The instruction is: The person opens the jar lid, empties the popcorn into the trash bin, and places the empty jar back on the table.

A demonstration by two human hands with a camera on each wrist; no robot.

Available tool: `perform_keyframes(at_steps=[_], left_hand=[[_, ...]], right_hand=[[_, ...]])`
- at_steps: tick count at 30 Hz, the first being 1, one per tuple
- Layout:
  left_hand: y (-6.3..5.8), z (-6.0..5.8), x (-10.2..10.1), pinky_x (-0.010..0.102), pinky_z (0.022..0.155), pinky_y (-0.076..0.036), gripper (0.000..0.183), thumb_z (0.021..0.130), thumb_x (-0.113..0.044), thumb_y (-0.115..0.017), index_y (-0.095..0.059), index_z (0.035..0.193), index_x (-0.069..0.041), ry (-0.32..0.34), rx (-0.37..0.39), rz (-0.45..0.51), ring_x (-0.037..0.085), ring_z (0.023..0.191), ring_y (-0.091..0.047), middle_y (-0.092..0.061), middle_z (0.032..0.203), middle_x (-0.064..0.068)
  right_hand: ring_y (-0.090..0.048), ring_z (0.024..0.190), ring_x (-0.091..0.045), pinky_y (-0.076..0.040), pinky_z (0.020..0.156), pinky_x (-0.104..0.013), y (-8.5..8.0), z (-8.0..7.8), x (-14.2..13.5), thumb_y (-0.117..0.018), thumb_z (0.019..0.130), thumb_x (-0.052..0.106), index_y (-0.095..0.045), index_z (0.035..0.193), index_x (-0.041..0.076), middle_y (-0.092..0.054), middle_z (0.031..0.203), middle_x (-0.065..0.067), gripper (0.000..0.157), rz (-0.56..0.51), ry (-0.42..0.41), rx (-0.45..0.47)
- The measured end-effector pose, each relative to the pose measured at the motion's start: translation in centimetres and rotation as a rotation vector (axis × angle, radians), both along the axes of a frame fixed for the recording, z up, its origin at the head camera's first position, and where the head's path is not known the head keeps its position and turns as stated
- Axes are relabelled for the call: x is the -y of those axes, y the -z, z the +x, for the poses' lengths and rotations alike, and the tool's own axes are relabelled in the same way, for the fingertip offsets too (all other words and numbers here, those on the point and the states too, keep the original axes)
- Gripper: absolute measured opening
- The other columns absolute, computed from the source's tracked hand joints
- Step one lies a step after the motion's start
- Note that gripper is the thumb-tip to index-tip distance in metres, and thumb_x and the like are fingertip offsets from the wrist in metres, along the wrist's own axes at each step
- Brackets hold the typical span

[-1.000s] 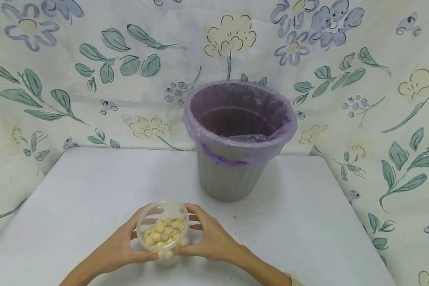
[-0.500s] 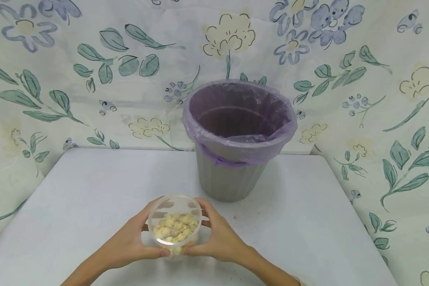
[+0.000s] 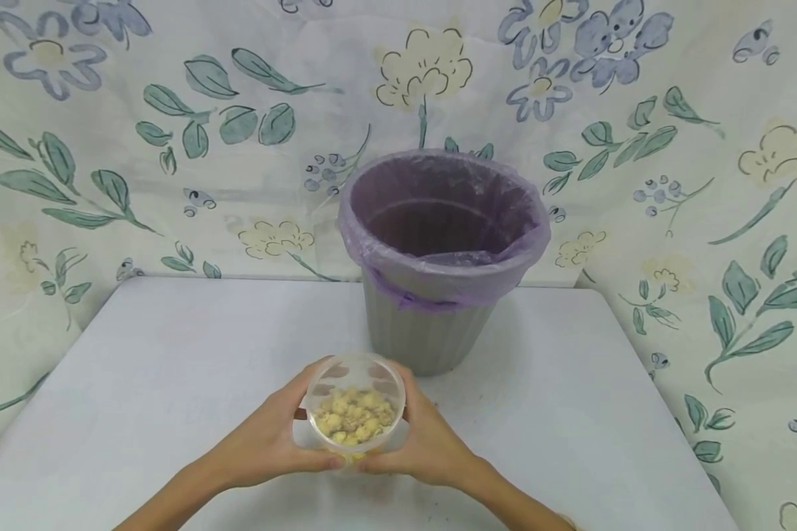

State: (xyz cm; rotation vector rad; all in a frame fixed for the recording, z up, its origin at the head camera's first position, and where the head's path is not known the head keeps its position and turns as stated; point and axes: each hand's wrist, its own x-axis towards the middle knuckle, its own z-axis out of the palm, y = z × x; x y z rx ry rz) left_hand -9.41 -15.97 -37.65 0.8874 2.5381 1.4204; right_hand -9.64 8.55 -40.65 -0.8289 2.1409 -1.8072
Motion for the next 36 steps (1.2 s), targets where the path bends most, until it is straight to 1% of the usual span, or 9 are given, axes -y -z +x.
perform_keyframes(at_steps=[5,11,19,23,26,29,32,34,36], left_hand=[[-0.4,-0.4,-1.0,0.042,0.085,-0.054,0.101,0.073,-0.037,-0.089,-0.03,0.154,-0.021,0.02,0.003,0.02,0.024,0.124,-0.051,-0.046,0.146,0.002],[-1.4,-0.9,-2.1,0.042,0.084,-0.054,0.101,0.072,-0.035,-0.09,-0.03,0.154,-0.026,0.053,-0.008,0.053,0.022,0.123,-0.052,-0.048,0.145,-0.001],[-2.8,-1.4,-3.5,0.045,0.085,-0.053,0.102,0.073,-0.036,-0.089,-0.028,0.155,-0.029,0.075,-0.002,0.079,0.022,0.122,-0.052,-0.048,0.144,0.0],[-3.4,-1.6,-4.1,0.043,0.085,-0.054,0.101,0.076,-0.033,-0.088,-0.027,0.155,-0.027,0.094,0.049,0.097,0.022,0.123,-0.052,-0.046,0.146,0.002],[-3.8,-1.7,-4.5,0.041,0.085,-0.054,0.099,0.079,-0.029,-0.087,-0.026,0.156,-0.023,0.121,0.082,0.109,0.025,0.123,-0.052,-0.046,0.146,0.005],[-4.3,-2.0,-4.7,0.041,0.086,-0.054,0.099,0.079,-0.029,-0.087,-0.026,0.156,-0.021,0.144,0.084,0.11,0.026,0.123,-0.052,-0.047,0.145,0.005],[-4.9,-2.2,-4.8,0.043,0.089,-0.053,0.1,0.078,-0.029,-0.088,-0.026,0.156,-0.02,0.166,0.096,0.108,0.025,0.124,-0.051,-0.047,0.145,0.003],[-5.5,-2.4,-4.8,0.048,0.094,-0.05,0.1,0.077,-0.028,-0.088,-0.026,0.156,-0.021,0.185,0.113,0.109,0.025,0.127,-0.049,-0.045,0.147,0.003],[-6.0,-2.7,-4.8,0.054,0.1,-0.044,0.101,0.078,-0.028,-0.087,-0.025,0.157,-0.021,0.199,0.107,0.103,0.025,0.132,-0.044,-0.042,0.149,0.002]], right_hand=[[-0.046,0.13,-0.022,-0.038,0.108,-0.044,-0.3,0.1,-0.5,-0.093,0.067,0.013,-0.02,0.154,0.03,-0.044,0.145,-0.001,0.115,-0.033,0.031,-0.011],[-0.045,0.13,-0.026,-0.038,0.108,-0.047,-1.2,0.1,-1.1,-0.093,0.065,0.01,-0.022,0.154,0.025,-0.042,0.146,-0.006,0.115,-0.075,0.071,-0.055],[-0.043,0.131,-0.026,-0.038,0.109,-0.047,-2.3,-0.2,-1.9,-0.093,0.062,0.009,-0.026,0.153,0.026,-0.041,0.147,-0.006,0.114,-0.116,0.116,-0.092],[-0.042,0.131,-0.03,-0.038,0.108,-0.046,-2.7,-0.3,-2.3,-0.093,0.063,0.01,-0.027,0.153,0.023,-0.041,0.148,-0.009,0.112,-0.175,0.12,-0.118],[-0.041,0.131,-0.034,-0.039,0.108,-0.046,-3.0,-0.4,-2.7,-0.092,0.064,0.011,-0.027,0.154,0.02,-0.04,0.148,-0.011,0.112,-0.197,0.108,-0.159],[-0.041,0.132,-0.036,-0.039,0.108,-0.046,-3.5,-0.5,-3.2,-0.092,0.065,0.011,-0.027,0.154,0.018,-0.04,0.149,-0.011,0.11,-0.19,0.104,-0.197],[-0.041,0.131,-0.036,-0.041,0.106,-0.046,-3.9,-0.5,-3.5,-0.092,0.07,0.018,-0.027,0.154,0.016,-0.04,0.149,-0.011,0.107,-0.196,0.093,-0.203],[-0.042,0.131,-0.037,-0.043,0.105,-0.045,-4.1,-0.5,-3.8,-0.092,0.072,0.026,-0.027,0.154,0.015,-0.039,0.149,-0.012,0.105,-0.204,0.089,-0.199],[-0.043,0.129,-0.038,-0.045,0.103,-0.045,-4.4,-0.5,-3.9,-0.09,0.074,0.031,-0.027,0.154,0.013,-0.04,0.149,-0.013,0.104,-0.215,0.084,-0.193]])
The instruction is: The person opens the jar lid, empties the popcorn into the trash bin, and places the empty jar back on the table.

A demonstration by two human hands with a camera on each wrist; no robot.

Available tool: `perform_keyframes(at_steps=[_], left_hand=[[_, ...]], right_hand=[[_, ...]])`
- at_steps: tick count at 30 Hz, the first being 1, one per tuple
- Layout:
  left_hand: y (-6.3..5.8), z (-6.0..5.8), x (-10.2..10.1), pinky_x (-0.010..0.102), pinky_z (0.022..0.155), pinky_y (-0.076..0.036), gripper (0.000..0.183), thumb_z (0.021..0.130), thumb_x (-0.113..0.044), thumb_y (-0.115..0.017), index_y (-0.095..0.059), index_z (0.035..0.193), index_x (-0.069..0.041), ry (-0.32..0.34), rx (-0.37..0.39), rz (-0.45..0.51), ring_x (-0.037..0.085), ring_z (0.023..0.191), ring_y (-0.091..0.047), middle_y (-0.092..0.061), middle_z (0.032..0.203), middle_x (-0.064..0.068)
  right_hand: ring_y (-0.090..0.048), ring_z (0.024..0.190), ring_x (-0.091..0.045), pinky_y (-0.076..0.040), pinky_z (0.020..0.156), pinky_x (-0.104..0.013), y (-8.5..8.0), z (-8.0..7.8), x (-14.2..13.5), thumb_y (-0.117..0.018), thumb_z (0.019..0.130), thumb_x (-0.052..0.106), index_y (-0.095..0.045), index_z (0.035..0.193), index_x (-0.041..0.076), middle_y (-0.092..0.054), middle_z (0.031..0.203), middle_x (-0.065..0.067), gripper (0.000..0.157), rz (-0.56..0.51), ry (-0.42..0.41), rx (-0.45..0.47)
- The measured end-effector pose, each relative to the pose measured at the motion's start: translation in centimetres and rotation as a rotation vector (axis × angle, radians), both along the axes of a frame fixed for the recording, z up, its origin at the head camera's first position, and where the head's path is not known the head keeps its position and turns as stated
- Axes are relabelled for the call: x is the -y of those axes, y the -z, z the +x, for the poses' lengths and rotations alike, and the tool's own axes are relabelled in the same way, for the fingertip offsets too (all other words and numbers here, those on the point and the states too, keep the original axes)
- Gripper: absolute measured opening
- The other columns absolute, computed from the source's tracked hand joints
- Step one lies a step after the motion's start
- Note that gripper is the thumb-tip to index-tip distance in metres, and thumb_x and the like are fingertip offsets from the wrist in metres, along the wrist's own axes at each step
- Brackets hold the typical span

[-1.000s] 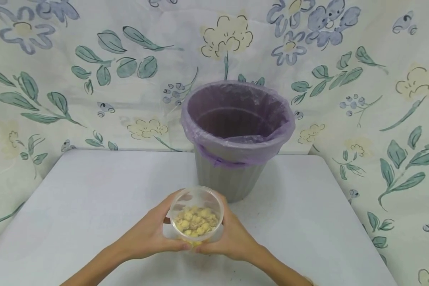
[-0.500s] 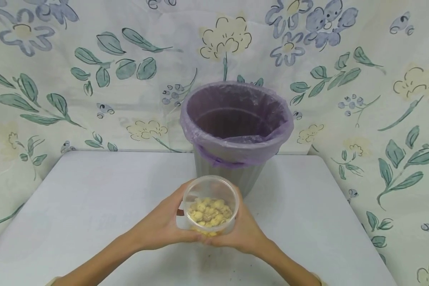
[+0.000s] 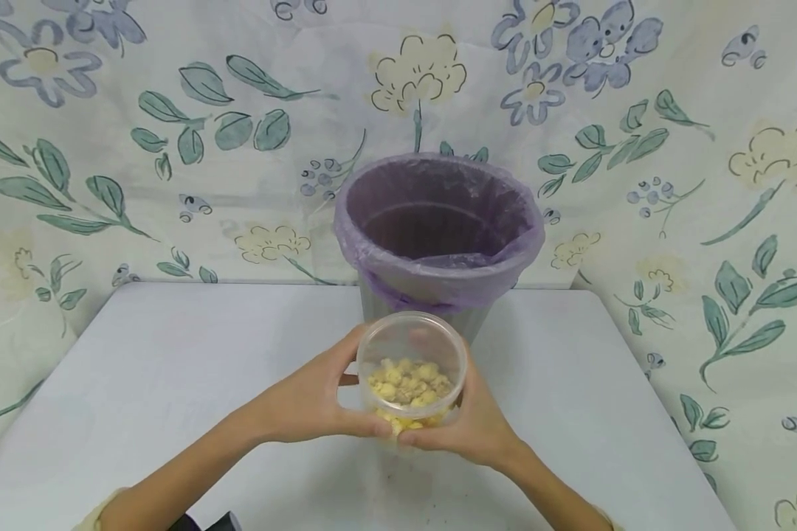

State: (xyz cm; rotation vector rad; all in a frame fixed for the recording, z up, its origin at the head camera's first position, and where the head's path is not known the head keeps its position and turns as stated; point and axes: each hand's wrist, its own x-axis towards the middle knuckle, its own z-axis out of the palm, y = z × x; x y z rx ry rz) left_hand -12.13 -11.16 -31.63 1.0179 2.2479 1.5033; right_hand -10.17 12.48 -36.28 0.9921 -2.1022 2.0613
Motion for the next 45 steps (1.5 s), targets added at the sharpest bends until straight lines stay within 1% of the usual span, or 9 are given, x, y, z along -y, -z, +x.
perform_keyframes(at_steps=[5,10,14,17,23,28,33,38,45], left_hand=[[-1.1,-1.2,0.2,0.063,0.111,-0.026,0.104,0.08,-0.029,-0.086,-0.019,0.159,-0.017,0.081,-0.002,0.052,0.027,0.145,-0.026,-0.027,0.159,0.002],[-1.3,-2.7,0.0,0.064,0.113,-0.015,0.109,0.079,-0.041,-0.085,-0.017,0.16,-0.016,0.238,0.079,0.134,0.024,0.148,-0.018,-0.019,0.163,0.003],[-1.4,-3.5,-0.4,0.063,0.112,-0.021,0.112,0.077,-0.047,-0.085,-0.017,0.16,-0.014,0.356,0.117,0.168,0.025,0.145,-0.026,-0.024,0.162,0.003],[-1.5,-3.7,-0.5,0.062,0.109,-0.029,0.112,0.075,-0.045,-0.087,-0.019,0.159,-0.014,0.398,0.141,0.16,0.027,0.14,-0.034,-0.031,0.158,0.005],[-1.7,-3.7,-0.6,0.056,0.109,-0.033,0.107,0.074,-0.036,-0.089,-0.026,0.157,-0.014,0.38,0.146,0.134,0.026,0.137,-0.038,-0.04,0.152,0.006],[-1.3,-3.6,-0.6,0.052,0.106,-0.039,0.105,0.075,-0.034,-0.089,-0.027,0.156,-0.01,0.364,0.15,0.163,0.029,0.134,-0.042,-0.043,0.148,0.009],[-0.9,-3.4,-0.7,0.056,0.104,-0.041,0.102,0.076,-0.03,-0.088,-0.028,0.155,-0.006,0.342,0.151,0.205,0.033,0.132,-0.044,-0.046,0.145,0.012],[-0.7,-2.9,-1.0,0.063,0.102,-0.038,0.1,0.074,-0.021,-0.087,-0.029,0.154,-0.005,0.289,0.164,0.235,0.035,0.13,-0.045,-0.047,0.143,0.013],[0.0,-2.1,-1.3,0.055,0.101,-0.044,0.1,0.071,-0.011,-0.084,-0.029,0.155,-0.008,0.196,0.122,0.223,0.032,0.129,-0.046,-0.046,0.144,0.01]], right_hand=[[-0.046,0.125,-0.042,-0.047,0.101,-0.043,-0.3,-0.1,-0.4,-0.09,0.074,0.035,-0.027,0.153,0.008,-0.042,0.145,-0.018,0.105,-0.027,-0.009,0.014],[-0.046,0.123,-0.042,-0.047,0.101,-0.043,-0.4,-0.1,-0.6,-0.09,0.073,0.035,-0.028,0.154,0.008,-0.044,0.143,-0.018,0.106,-0.029,-0.035,0.022],[-0.046,0.124,-0.043,-0.044,0.104,-0.044,-0.3,-0.1,-0.7,-0.09,0.071,0.03,-0.029,0.154,0.01,-0.045,0.143,-0.019,0.105,-0.02,-0.093,0.031],[-0.045,0.126,-0.045,-0.041,0.106,-0.043,-0.3,-0.2,-0.7,-0.09,0.069,0.024,-0.028,0.155,0.01,-0.045,0.143,-0.02,0.106,-0.004,-0.124,0.028],[-0.041,0.128,-0.052,-0.039,0.109,-0.044,-0.2,-0.2,-0.7,-0.089,0.068,0.017,-0.026,0.155,0.01,-0.043,0.145,-0.023,0.107,0.0,-0.142,0.006],[-0.043,0.13,-0.048,-0.039,0.108,-0.044,-0.2,-0.3,-0.5,-0.089,0.065,0.009,-0.026,0.156,0.01,-0.043,0.144,-0.026,0.11,0.012,-0.124,-0.006],[-0.045,0.127,-0.046,-0.041,0.107,-0.044,-0.1,-0.2,-0.4,-0.089,0.062,0.004,-0.026,0.156,0.013,-0.046,0.143,-0.021,0.113,0.03,-0.087,-0.002],[-0.047,0.126,-0.043,-0.041,0.107,-0.043,-0.1,-0.2,-0.3,-0.089,0.06,0.003,-0.027,0.156,0.014,-0.049,0.142,-0.016,0.114,0.032,-0.069,0.004],[-0.049,0.126,-0.04,-0.039,0.108,-0.044,0.2,-0.4,-0.4,-0.089,0.061,0.005,-0.031,0.154,0.012,-0.051,0.141,-0.017,0.11,0.033,-0.054,0.0]])
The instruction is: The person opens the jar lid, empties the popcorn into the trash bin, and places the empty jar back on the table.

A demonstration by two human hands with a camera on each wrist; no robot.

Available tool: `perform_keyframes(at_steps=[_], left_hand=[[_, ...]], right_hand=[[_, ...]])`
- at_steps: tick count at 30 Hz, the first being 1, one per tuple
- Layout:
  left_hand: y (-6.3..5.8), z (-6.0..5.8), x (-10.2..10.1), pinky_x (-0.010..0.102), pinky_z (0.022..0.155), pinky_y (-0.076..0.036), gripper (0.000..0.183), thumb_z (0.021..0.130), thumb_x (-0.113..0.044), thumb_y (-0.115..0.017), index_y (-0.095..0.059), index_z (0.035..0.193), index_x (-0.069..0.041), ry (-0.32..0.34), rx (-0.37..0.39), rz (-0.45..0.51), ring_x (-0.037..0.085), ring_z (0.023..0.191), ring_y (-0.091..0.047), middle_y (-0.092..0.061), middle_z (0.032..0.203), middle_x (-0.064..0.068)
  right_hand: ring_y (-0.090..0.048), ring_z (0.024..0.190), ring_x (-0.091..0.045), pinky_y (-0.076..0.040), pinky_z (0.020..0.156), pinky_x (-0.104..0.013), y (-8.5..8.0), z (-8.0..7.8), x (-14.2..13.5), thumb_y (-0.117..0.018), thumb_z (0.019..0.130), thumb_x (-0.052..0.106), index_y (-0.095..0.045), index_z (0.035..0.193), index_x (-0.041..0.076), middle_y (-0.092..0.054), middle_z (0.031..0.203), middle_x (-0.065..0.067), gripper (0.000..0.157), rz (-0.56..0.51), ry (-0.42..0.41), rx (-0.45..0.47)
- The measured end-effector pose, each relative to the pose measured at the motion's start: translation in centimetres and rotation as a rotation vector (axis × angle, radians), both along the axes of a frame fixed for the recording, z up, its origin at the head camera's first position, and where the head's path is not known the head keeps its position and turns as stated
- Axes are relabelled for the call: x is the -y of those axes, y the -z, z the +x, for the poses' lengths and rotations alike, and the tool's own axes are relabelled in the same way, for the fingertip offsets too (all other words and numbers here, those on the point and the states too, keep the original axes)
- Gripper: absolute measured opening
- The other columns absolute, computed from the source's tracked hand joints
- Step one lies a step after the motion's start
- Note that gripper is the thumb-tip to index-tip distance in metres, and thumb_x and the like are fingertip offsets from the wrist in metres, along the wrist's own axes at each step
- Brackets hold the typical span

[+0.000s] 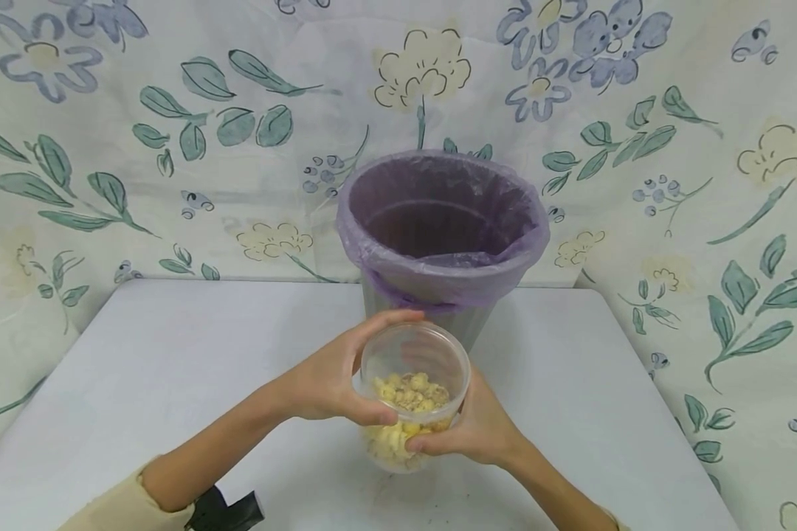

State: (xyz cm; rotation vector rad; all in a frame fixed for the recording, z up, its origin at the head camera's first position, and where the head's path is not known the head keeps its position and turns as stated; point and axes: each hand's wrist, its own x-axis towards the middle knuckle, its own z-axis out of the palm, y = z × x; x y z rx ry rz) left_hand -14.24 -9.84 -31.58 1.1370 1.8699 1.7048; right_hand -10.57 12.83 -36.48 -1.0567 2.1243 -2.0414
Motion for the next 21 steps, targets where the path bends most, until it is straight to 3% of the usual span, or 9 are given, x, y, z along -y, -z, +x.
perform_keyframes(at_steps=[5,10,14,21], left_hand=[[0.3,0.6,-0.2,0.053,0.099,-0.046,0.101,0.07,-0.01,-0.086,-0.031,0.153,-0.007,-0.057,-0.035,0.015,0.032,0.127,-0.047,-0.045,0.144,0.009],[0.6,1.1,-0.6,0.051,0.097,-0.048,0.101,0.069,-0.009,-0.088,-0.032,0.153,-0.007,-0.103,-0.02,0.051,0.035,0.126,-0.047,-0.044,0.147,0.008],[0.7,1.5,-0.9,0.053,0.098,-0.047,0.1,0.069,-0.009,-0.088,-0.032,0.152,-0.006,-0.131,-0.009,0.078,0.037,0.124,-0.048,-0.045,0.145,0.01],[0.6,2.0,-0.9,0.054,0.099,-0.045,0.104,0.068,-0.012,-0.09,-0.03,0.153,-0.009,-0.177,-0.025,0.017,0.033,0.124,-0.05,-0.048,0.143,0.007]], right_hand=[[-0.049,0.126,-0.039,-0.04,0.107,-0.045,0.1,0.0,0.0,-0.09,0.063,0.009,-0.031,0.154,0.013,-0.051,0.141,-0.016,0.108,0.004,0.006,-0.01],[-0.05,0.124,-0.04,-0.041,0.106,-0.046,0.0,0.1,0.1,-0.091,0.067,0.016,-0.032,0.153,0.012,-0.051,0.14,-0.016,0.105,0.002,0.014,-0.027],[-0.051,0.123,-0.038,-0.043,0.105,-0.045,0.0,0.2,0.2,-0.091,0.065,0.012,-0.034,0.152,0.013,-0.052,0.139,-0.014,0.104,0.013,0.042,-0.039],[-0.051,0.126,-0.035,-0.042,0.106,-0.045,0.2,0.2,0.0,-0.091,0.061,0.007,-0.033,0.153,0.013,-0.052,0.141,-0.013,0.109,0.045,0.053,-0.047]])
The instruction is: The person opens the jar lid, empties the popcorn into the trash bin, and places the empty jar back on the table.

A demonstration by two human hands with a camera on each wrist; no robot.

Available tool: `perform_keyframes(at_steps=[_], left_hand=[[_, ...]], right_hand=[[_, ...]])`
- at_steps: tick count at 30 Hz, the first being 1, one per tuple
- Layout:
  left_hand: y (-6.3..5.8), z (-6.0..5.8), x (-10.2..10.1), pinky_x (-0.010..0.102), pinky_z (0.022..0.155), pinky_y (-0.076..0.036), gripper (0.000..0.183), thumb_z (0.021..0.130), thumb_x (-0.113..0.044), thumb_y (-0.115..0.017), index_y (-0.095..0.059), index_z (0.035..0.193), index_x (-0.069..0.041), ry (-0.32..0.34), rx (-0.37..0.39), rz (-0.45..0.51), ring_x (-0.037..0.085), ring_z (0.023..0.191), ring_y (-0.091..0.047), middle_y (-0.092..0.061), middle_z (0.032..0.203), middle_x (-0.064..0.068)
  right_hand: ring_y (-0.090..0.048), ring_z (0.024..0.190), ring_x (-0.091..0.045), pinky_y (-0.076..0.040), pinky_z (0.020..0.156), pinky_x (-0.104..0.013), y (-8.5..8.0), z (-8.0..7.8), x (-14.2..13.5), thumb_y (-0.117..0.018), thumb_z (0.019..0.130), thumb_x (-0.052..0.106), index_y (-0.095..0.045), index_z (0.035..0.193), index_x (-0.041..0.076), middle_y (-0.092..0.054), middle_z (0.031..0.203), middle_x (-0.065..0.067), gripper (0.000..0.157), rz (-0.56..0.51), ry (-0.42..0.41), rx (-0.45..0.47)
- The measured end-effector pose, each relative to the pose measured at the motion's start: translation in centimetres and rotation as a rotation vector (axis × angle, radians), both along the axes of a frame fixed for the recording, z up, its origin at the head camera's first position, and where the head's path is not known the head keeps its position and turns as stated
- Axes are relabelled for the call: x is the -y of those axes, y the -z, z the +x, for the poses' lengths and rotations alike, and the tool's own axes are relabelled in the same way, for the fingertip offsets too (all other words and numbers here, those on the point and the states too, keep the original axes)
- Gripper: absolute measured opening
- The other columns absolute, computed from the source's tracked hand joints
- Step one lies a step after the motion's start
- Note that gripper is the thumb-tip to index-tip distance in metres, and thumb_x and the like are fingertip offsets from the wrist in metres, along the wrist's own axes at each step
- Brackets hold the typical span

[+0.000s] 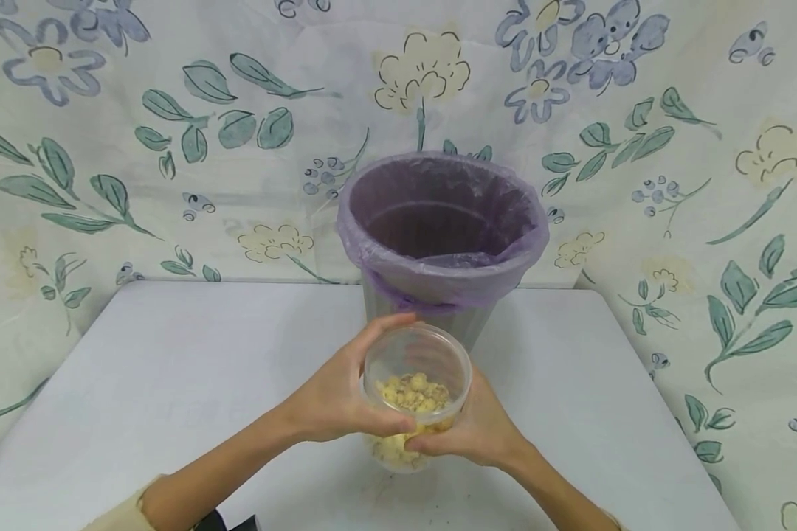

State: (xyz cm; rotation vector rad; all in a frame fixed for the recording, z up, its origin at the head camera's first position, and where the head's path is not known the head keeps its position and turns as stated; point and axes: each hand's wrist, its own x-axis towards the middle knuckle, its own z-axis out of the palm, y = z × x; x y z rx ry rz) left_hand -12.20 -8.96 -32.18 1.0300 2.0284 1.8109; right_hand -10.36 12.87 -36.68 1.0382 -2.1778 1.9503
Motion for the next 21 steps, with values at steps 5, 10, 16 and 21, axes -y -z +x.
perform_keyframes(at_steps=[5,10,16,21], left_hand=[[-0.5,-0.4,0.8,0.061,0.108,-0.031,0.112,0.069,-0.019,-0.092,-0.024,0.157,-0.014,0.087,0.004,-0.065,0.029,0.137,-0.038,-0.036,0.155,0.002],[-0.8,-1.6,1.6,0.063,0.112,-0.023,0.107,0.074,-0.029,-0.089,-0.024,0.158,-0.013,0.271,0.037,-0.047,0.026,0.143,-0.03,-0.029,0.16,0.004],[-1.1,-1.8,1.6,0.048,0.107,-0.04,0.107,0.072,-0.021,-0.089,-0.026,0.157,-0.013,0.395,0.066,-0.067,0.03,0.135,-0.042,-0.036,0.156,0.007],[-1.2,-1.0,1.3,0.045,0.102,-0.045,0.103,0.07,-0.01,-0.089,-0.031,0.155,-0.011,0.309,0.057,-0.102,0.031,0.128,-0.049,-0.05,0.143,0.008]], right_hand=[[-0.046,0.13,-0.039,-0.04,0.107,-0.046,-0.2,0.2,-0.4,-0.091,0.061,0.007,-0.03,0.154,0.012,-0.046,0.145,-0.017,0.111,-0.012,-0.062,0.036],[-0.046,0.128,-0.044,-0.04,0.107,-0.047,-0.6,0.3,-0.7,-0.091,0.063,0.01,-0.031,0.152,0.005,-0.047,0.143,-0.02,0.107,-0.031,-0.18,0.052],[-0.045,0.129,-0.04,-0.038,0.108,-0.048,-0.7,0.3,-0.7,-0.09,0.066,0.01,-0.03,0.15,0.003,-0.045,0.144,-0.02,0.103,-0.012,-0.313,0.059],[-0.047,0.128,-0.038,-0.039,0.108,-0.046,-0.6,0.5,-0.7,-0.089,0.064,0.007,-0.032,0.15,0.005,-0.047,0.142,-0.018,0.103,0.0,-0.268,0.064]])
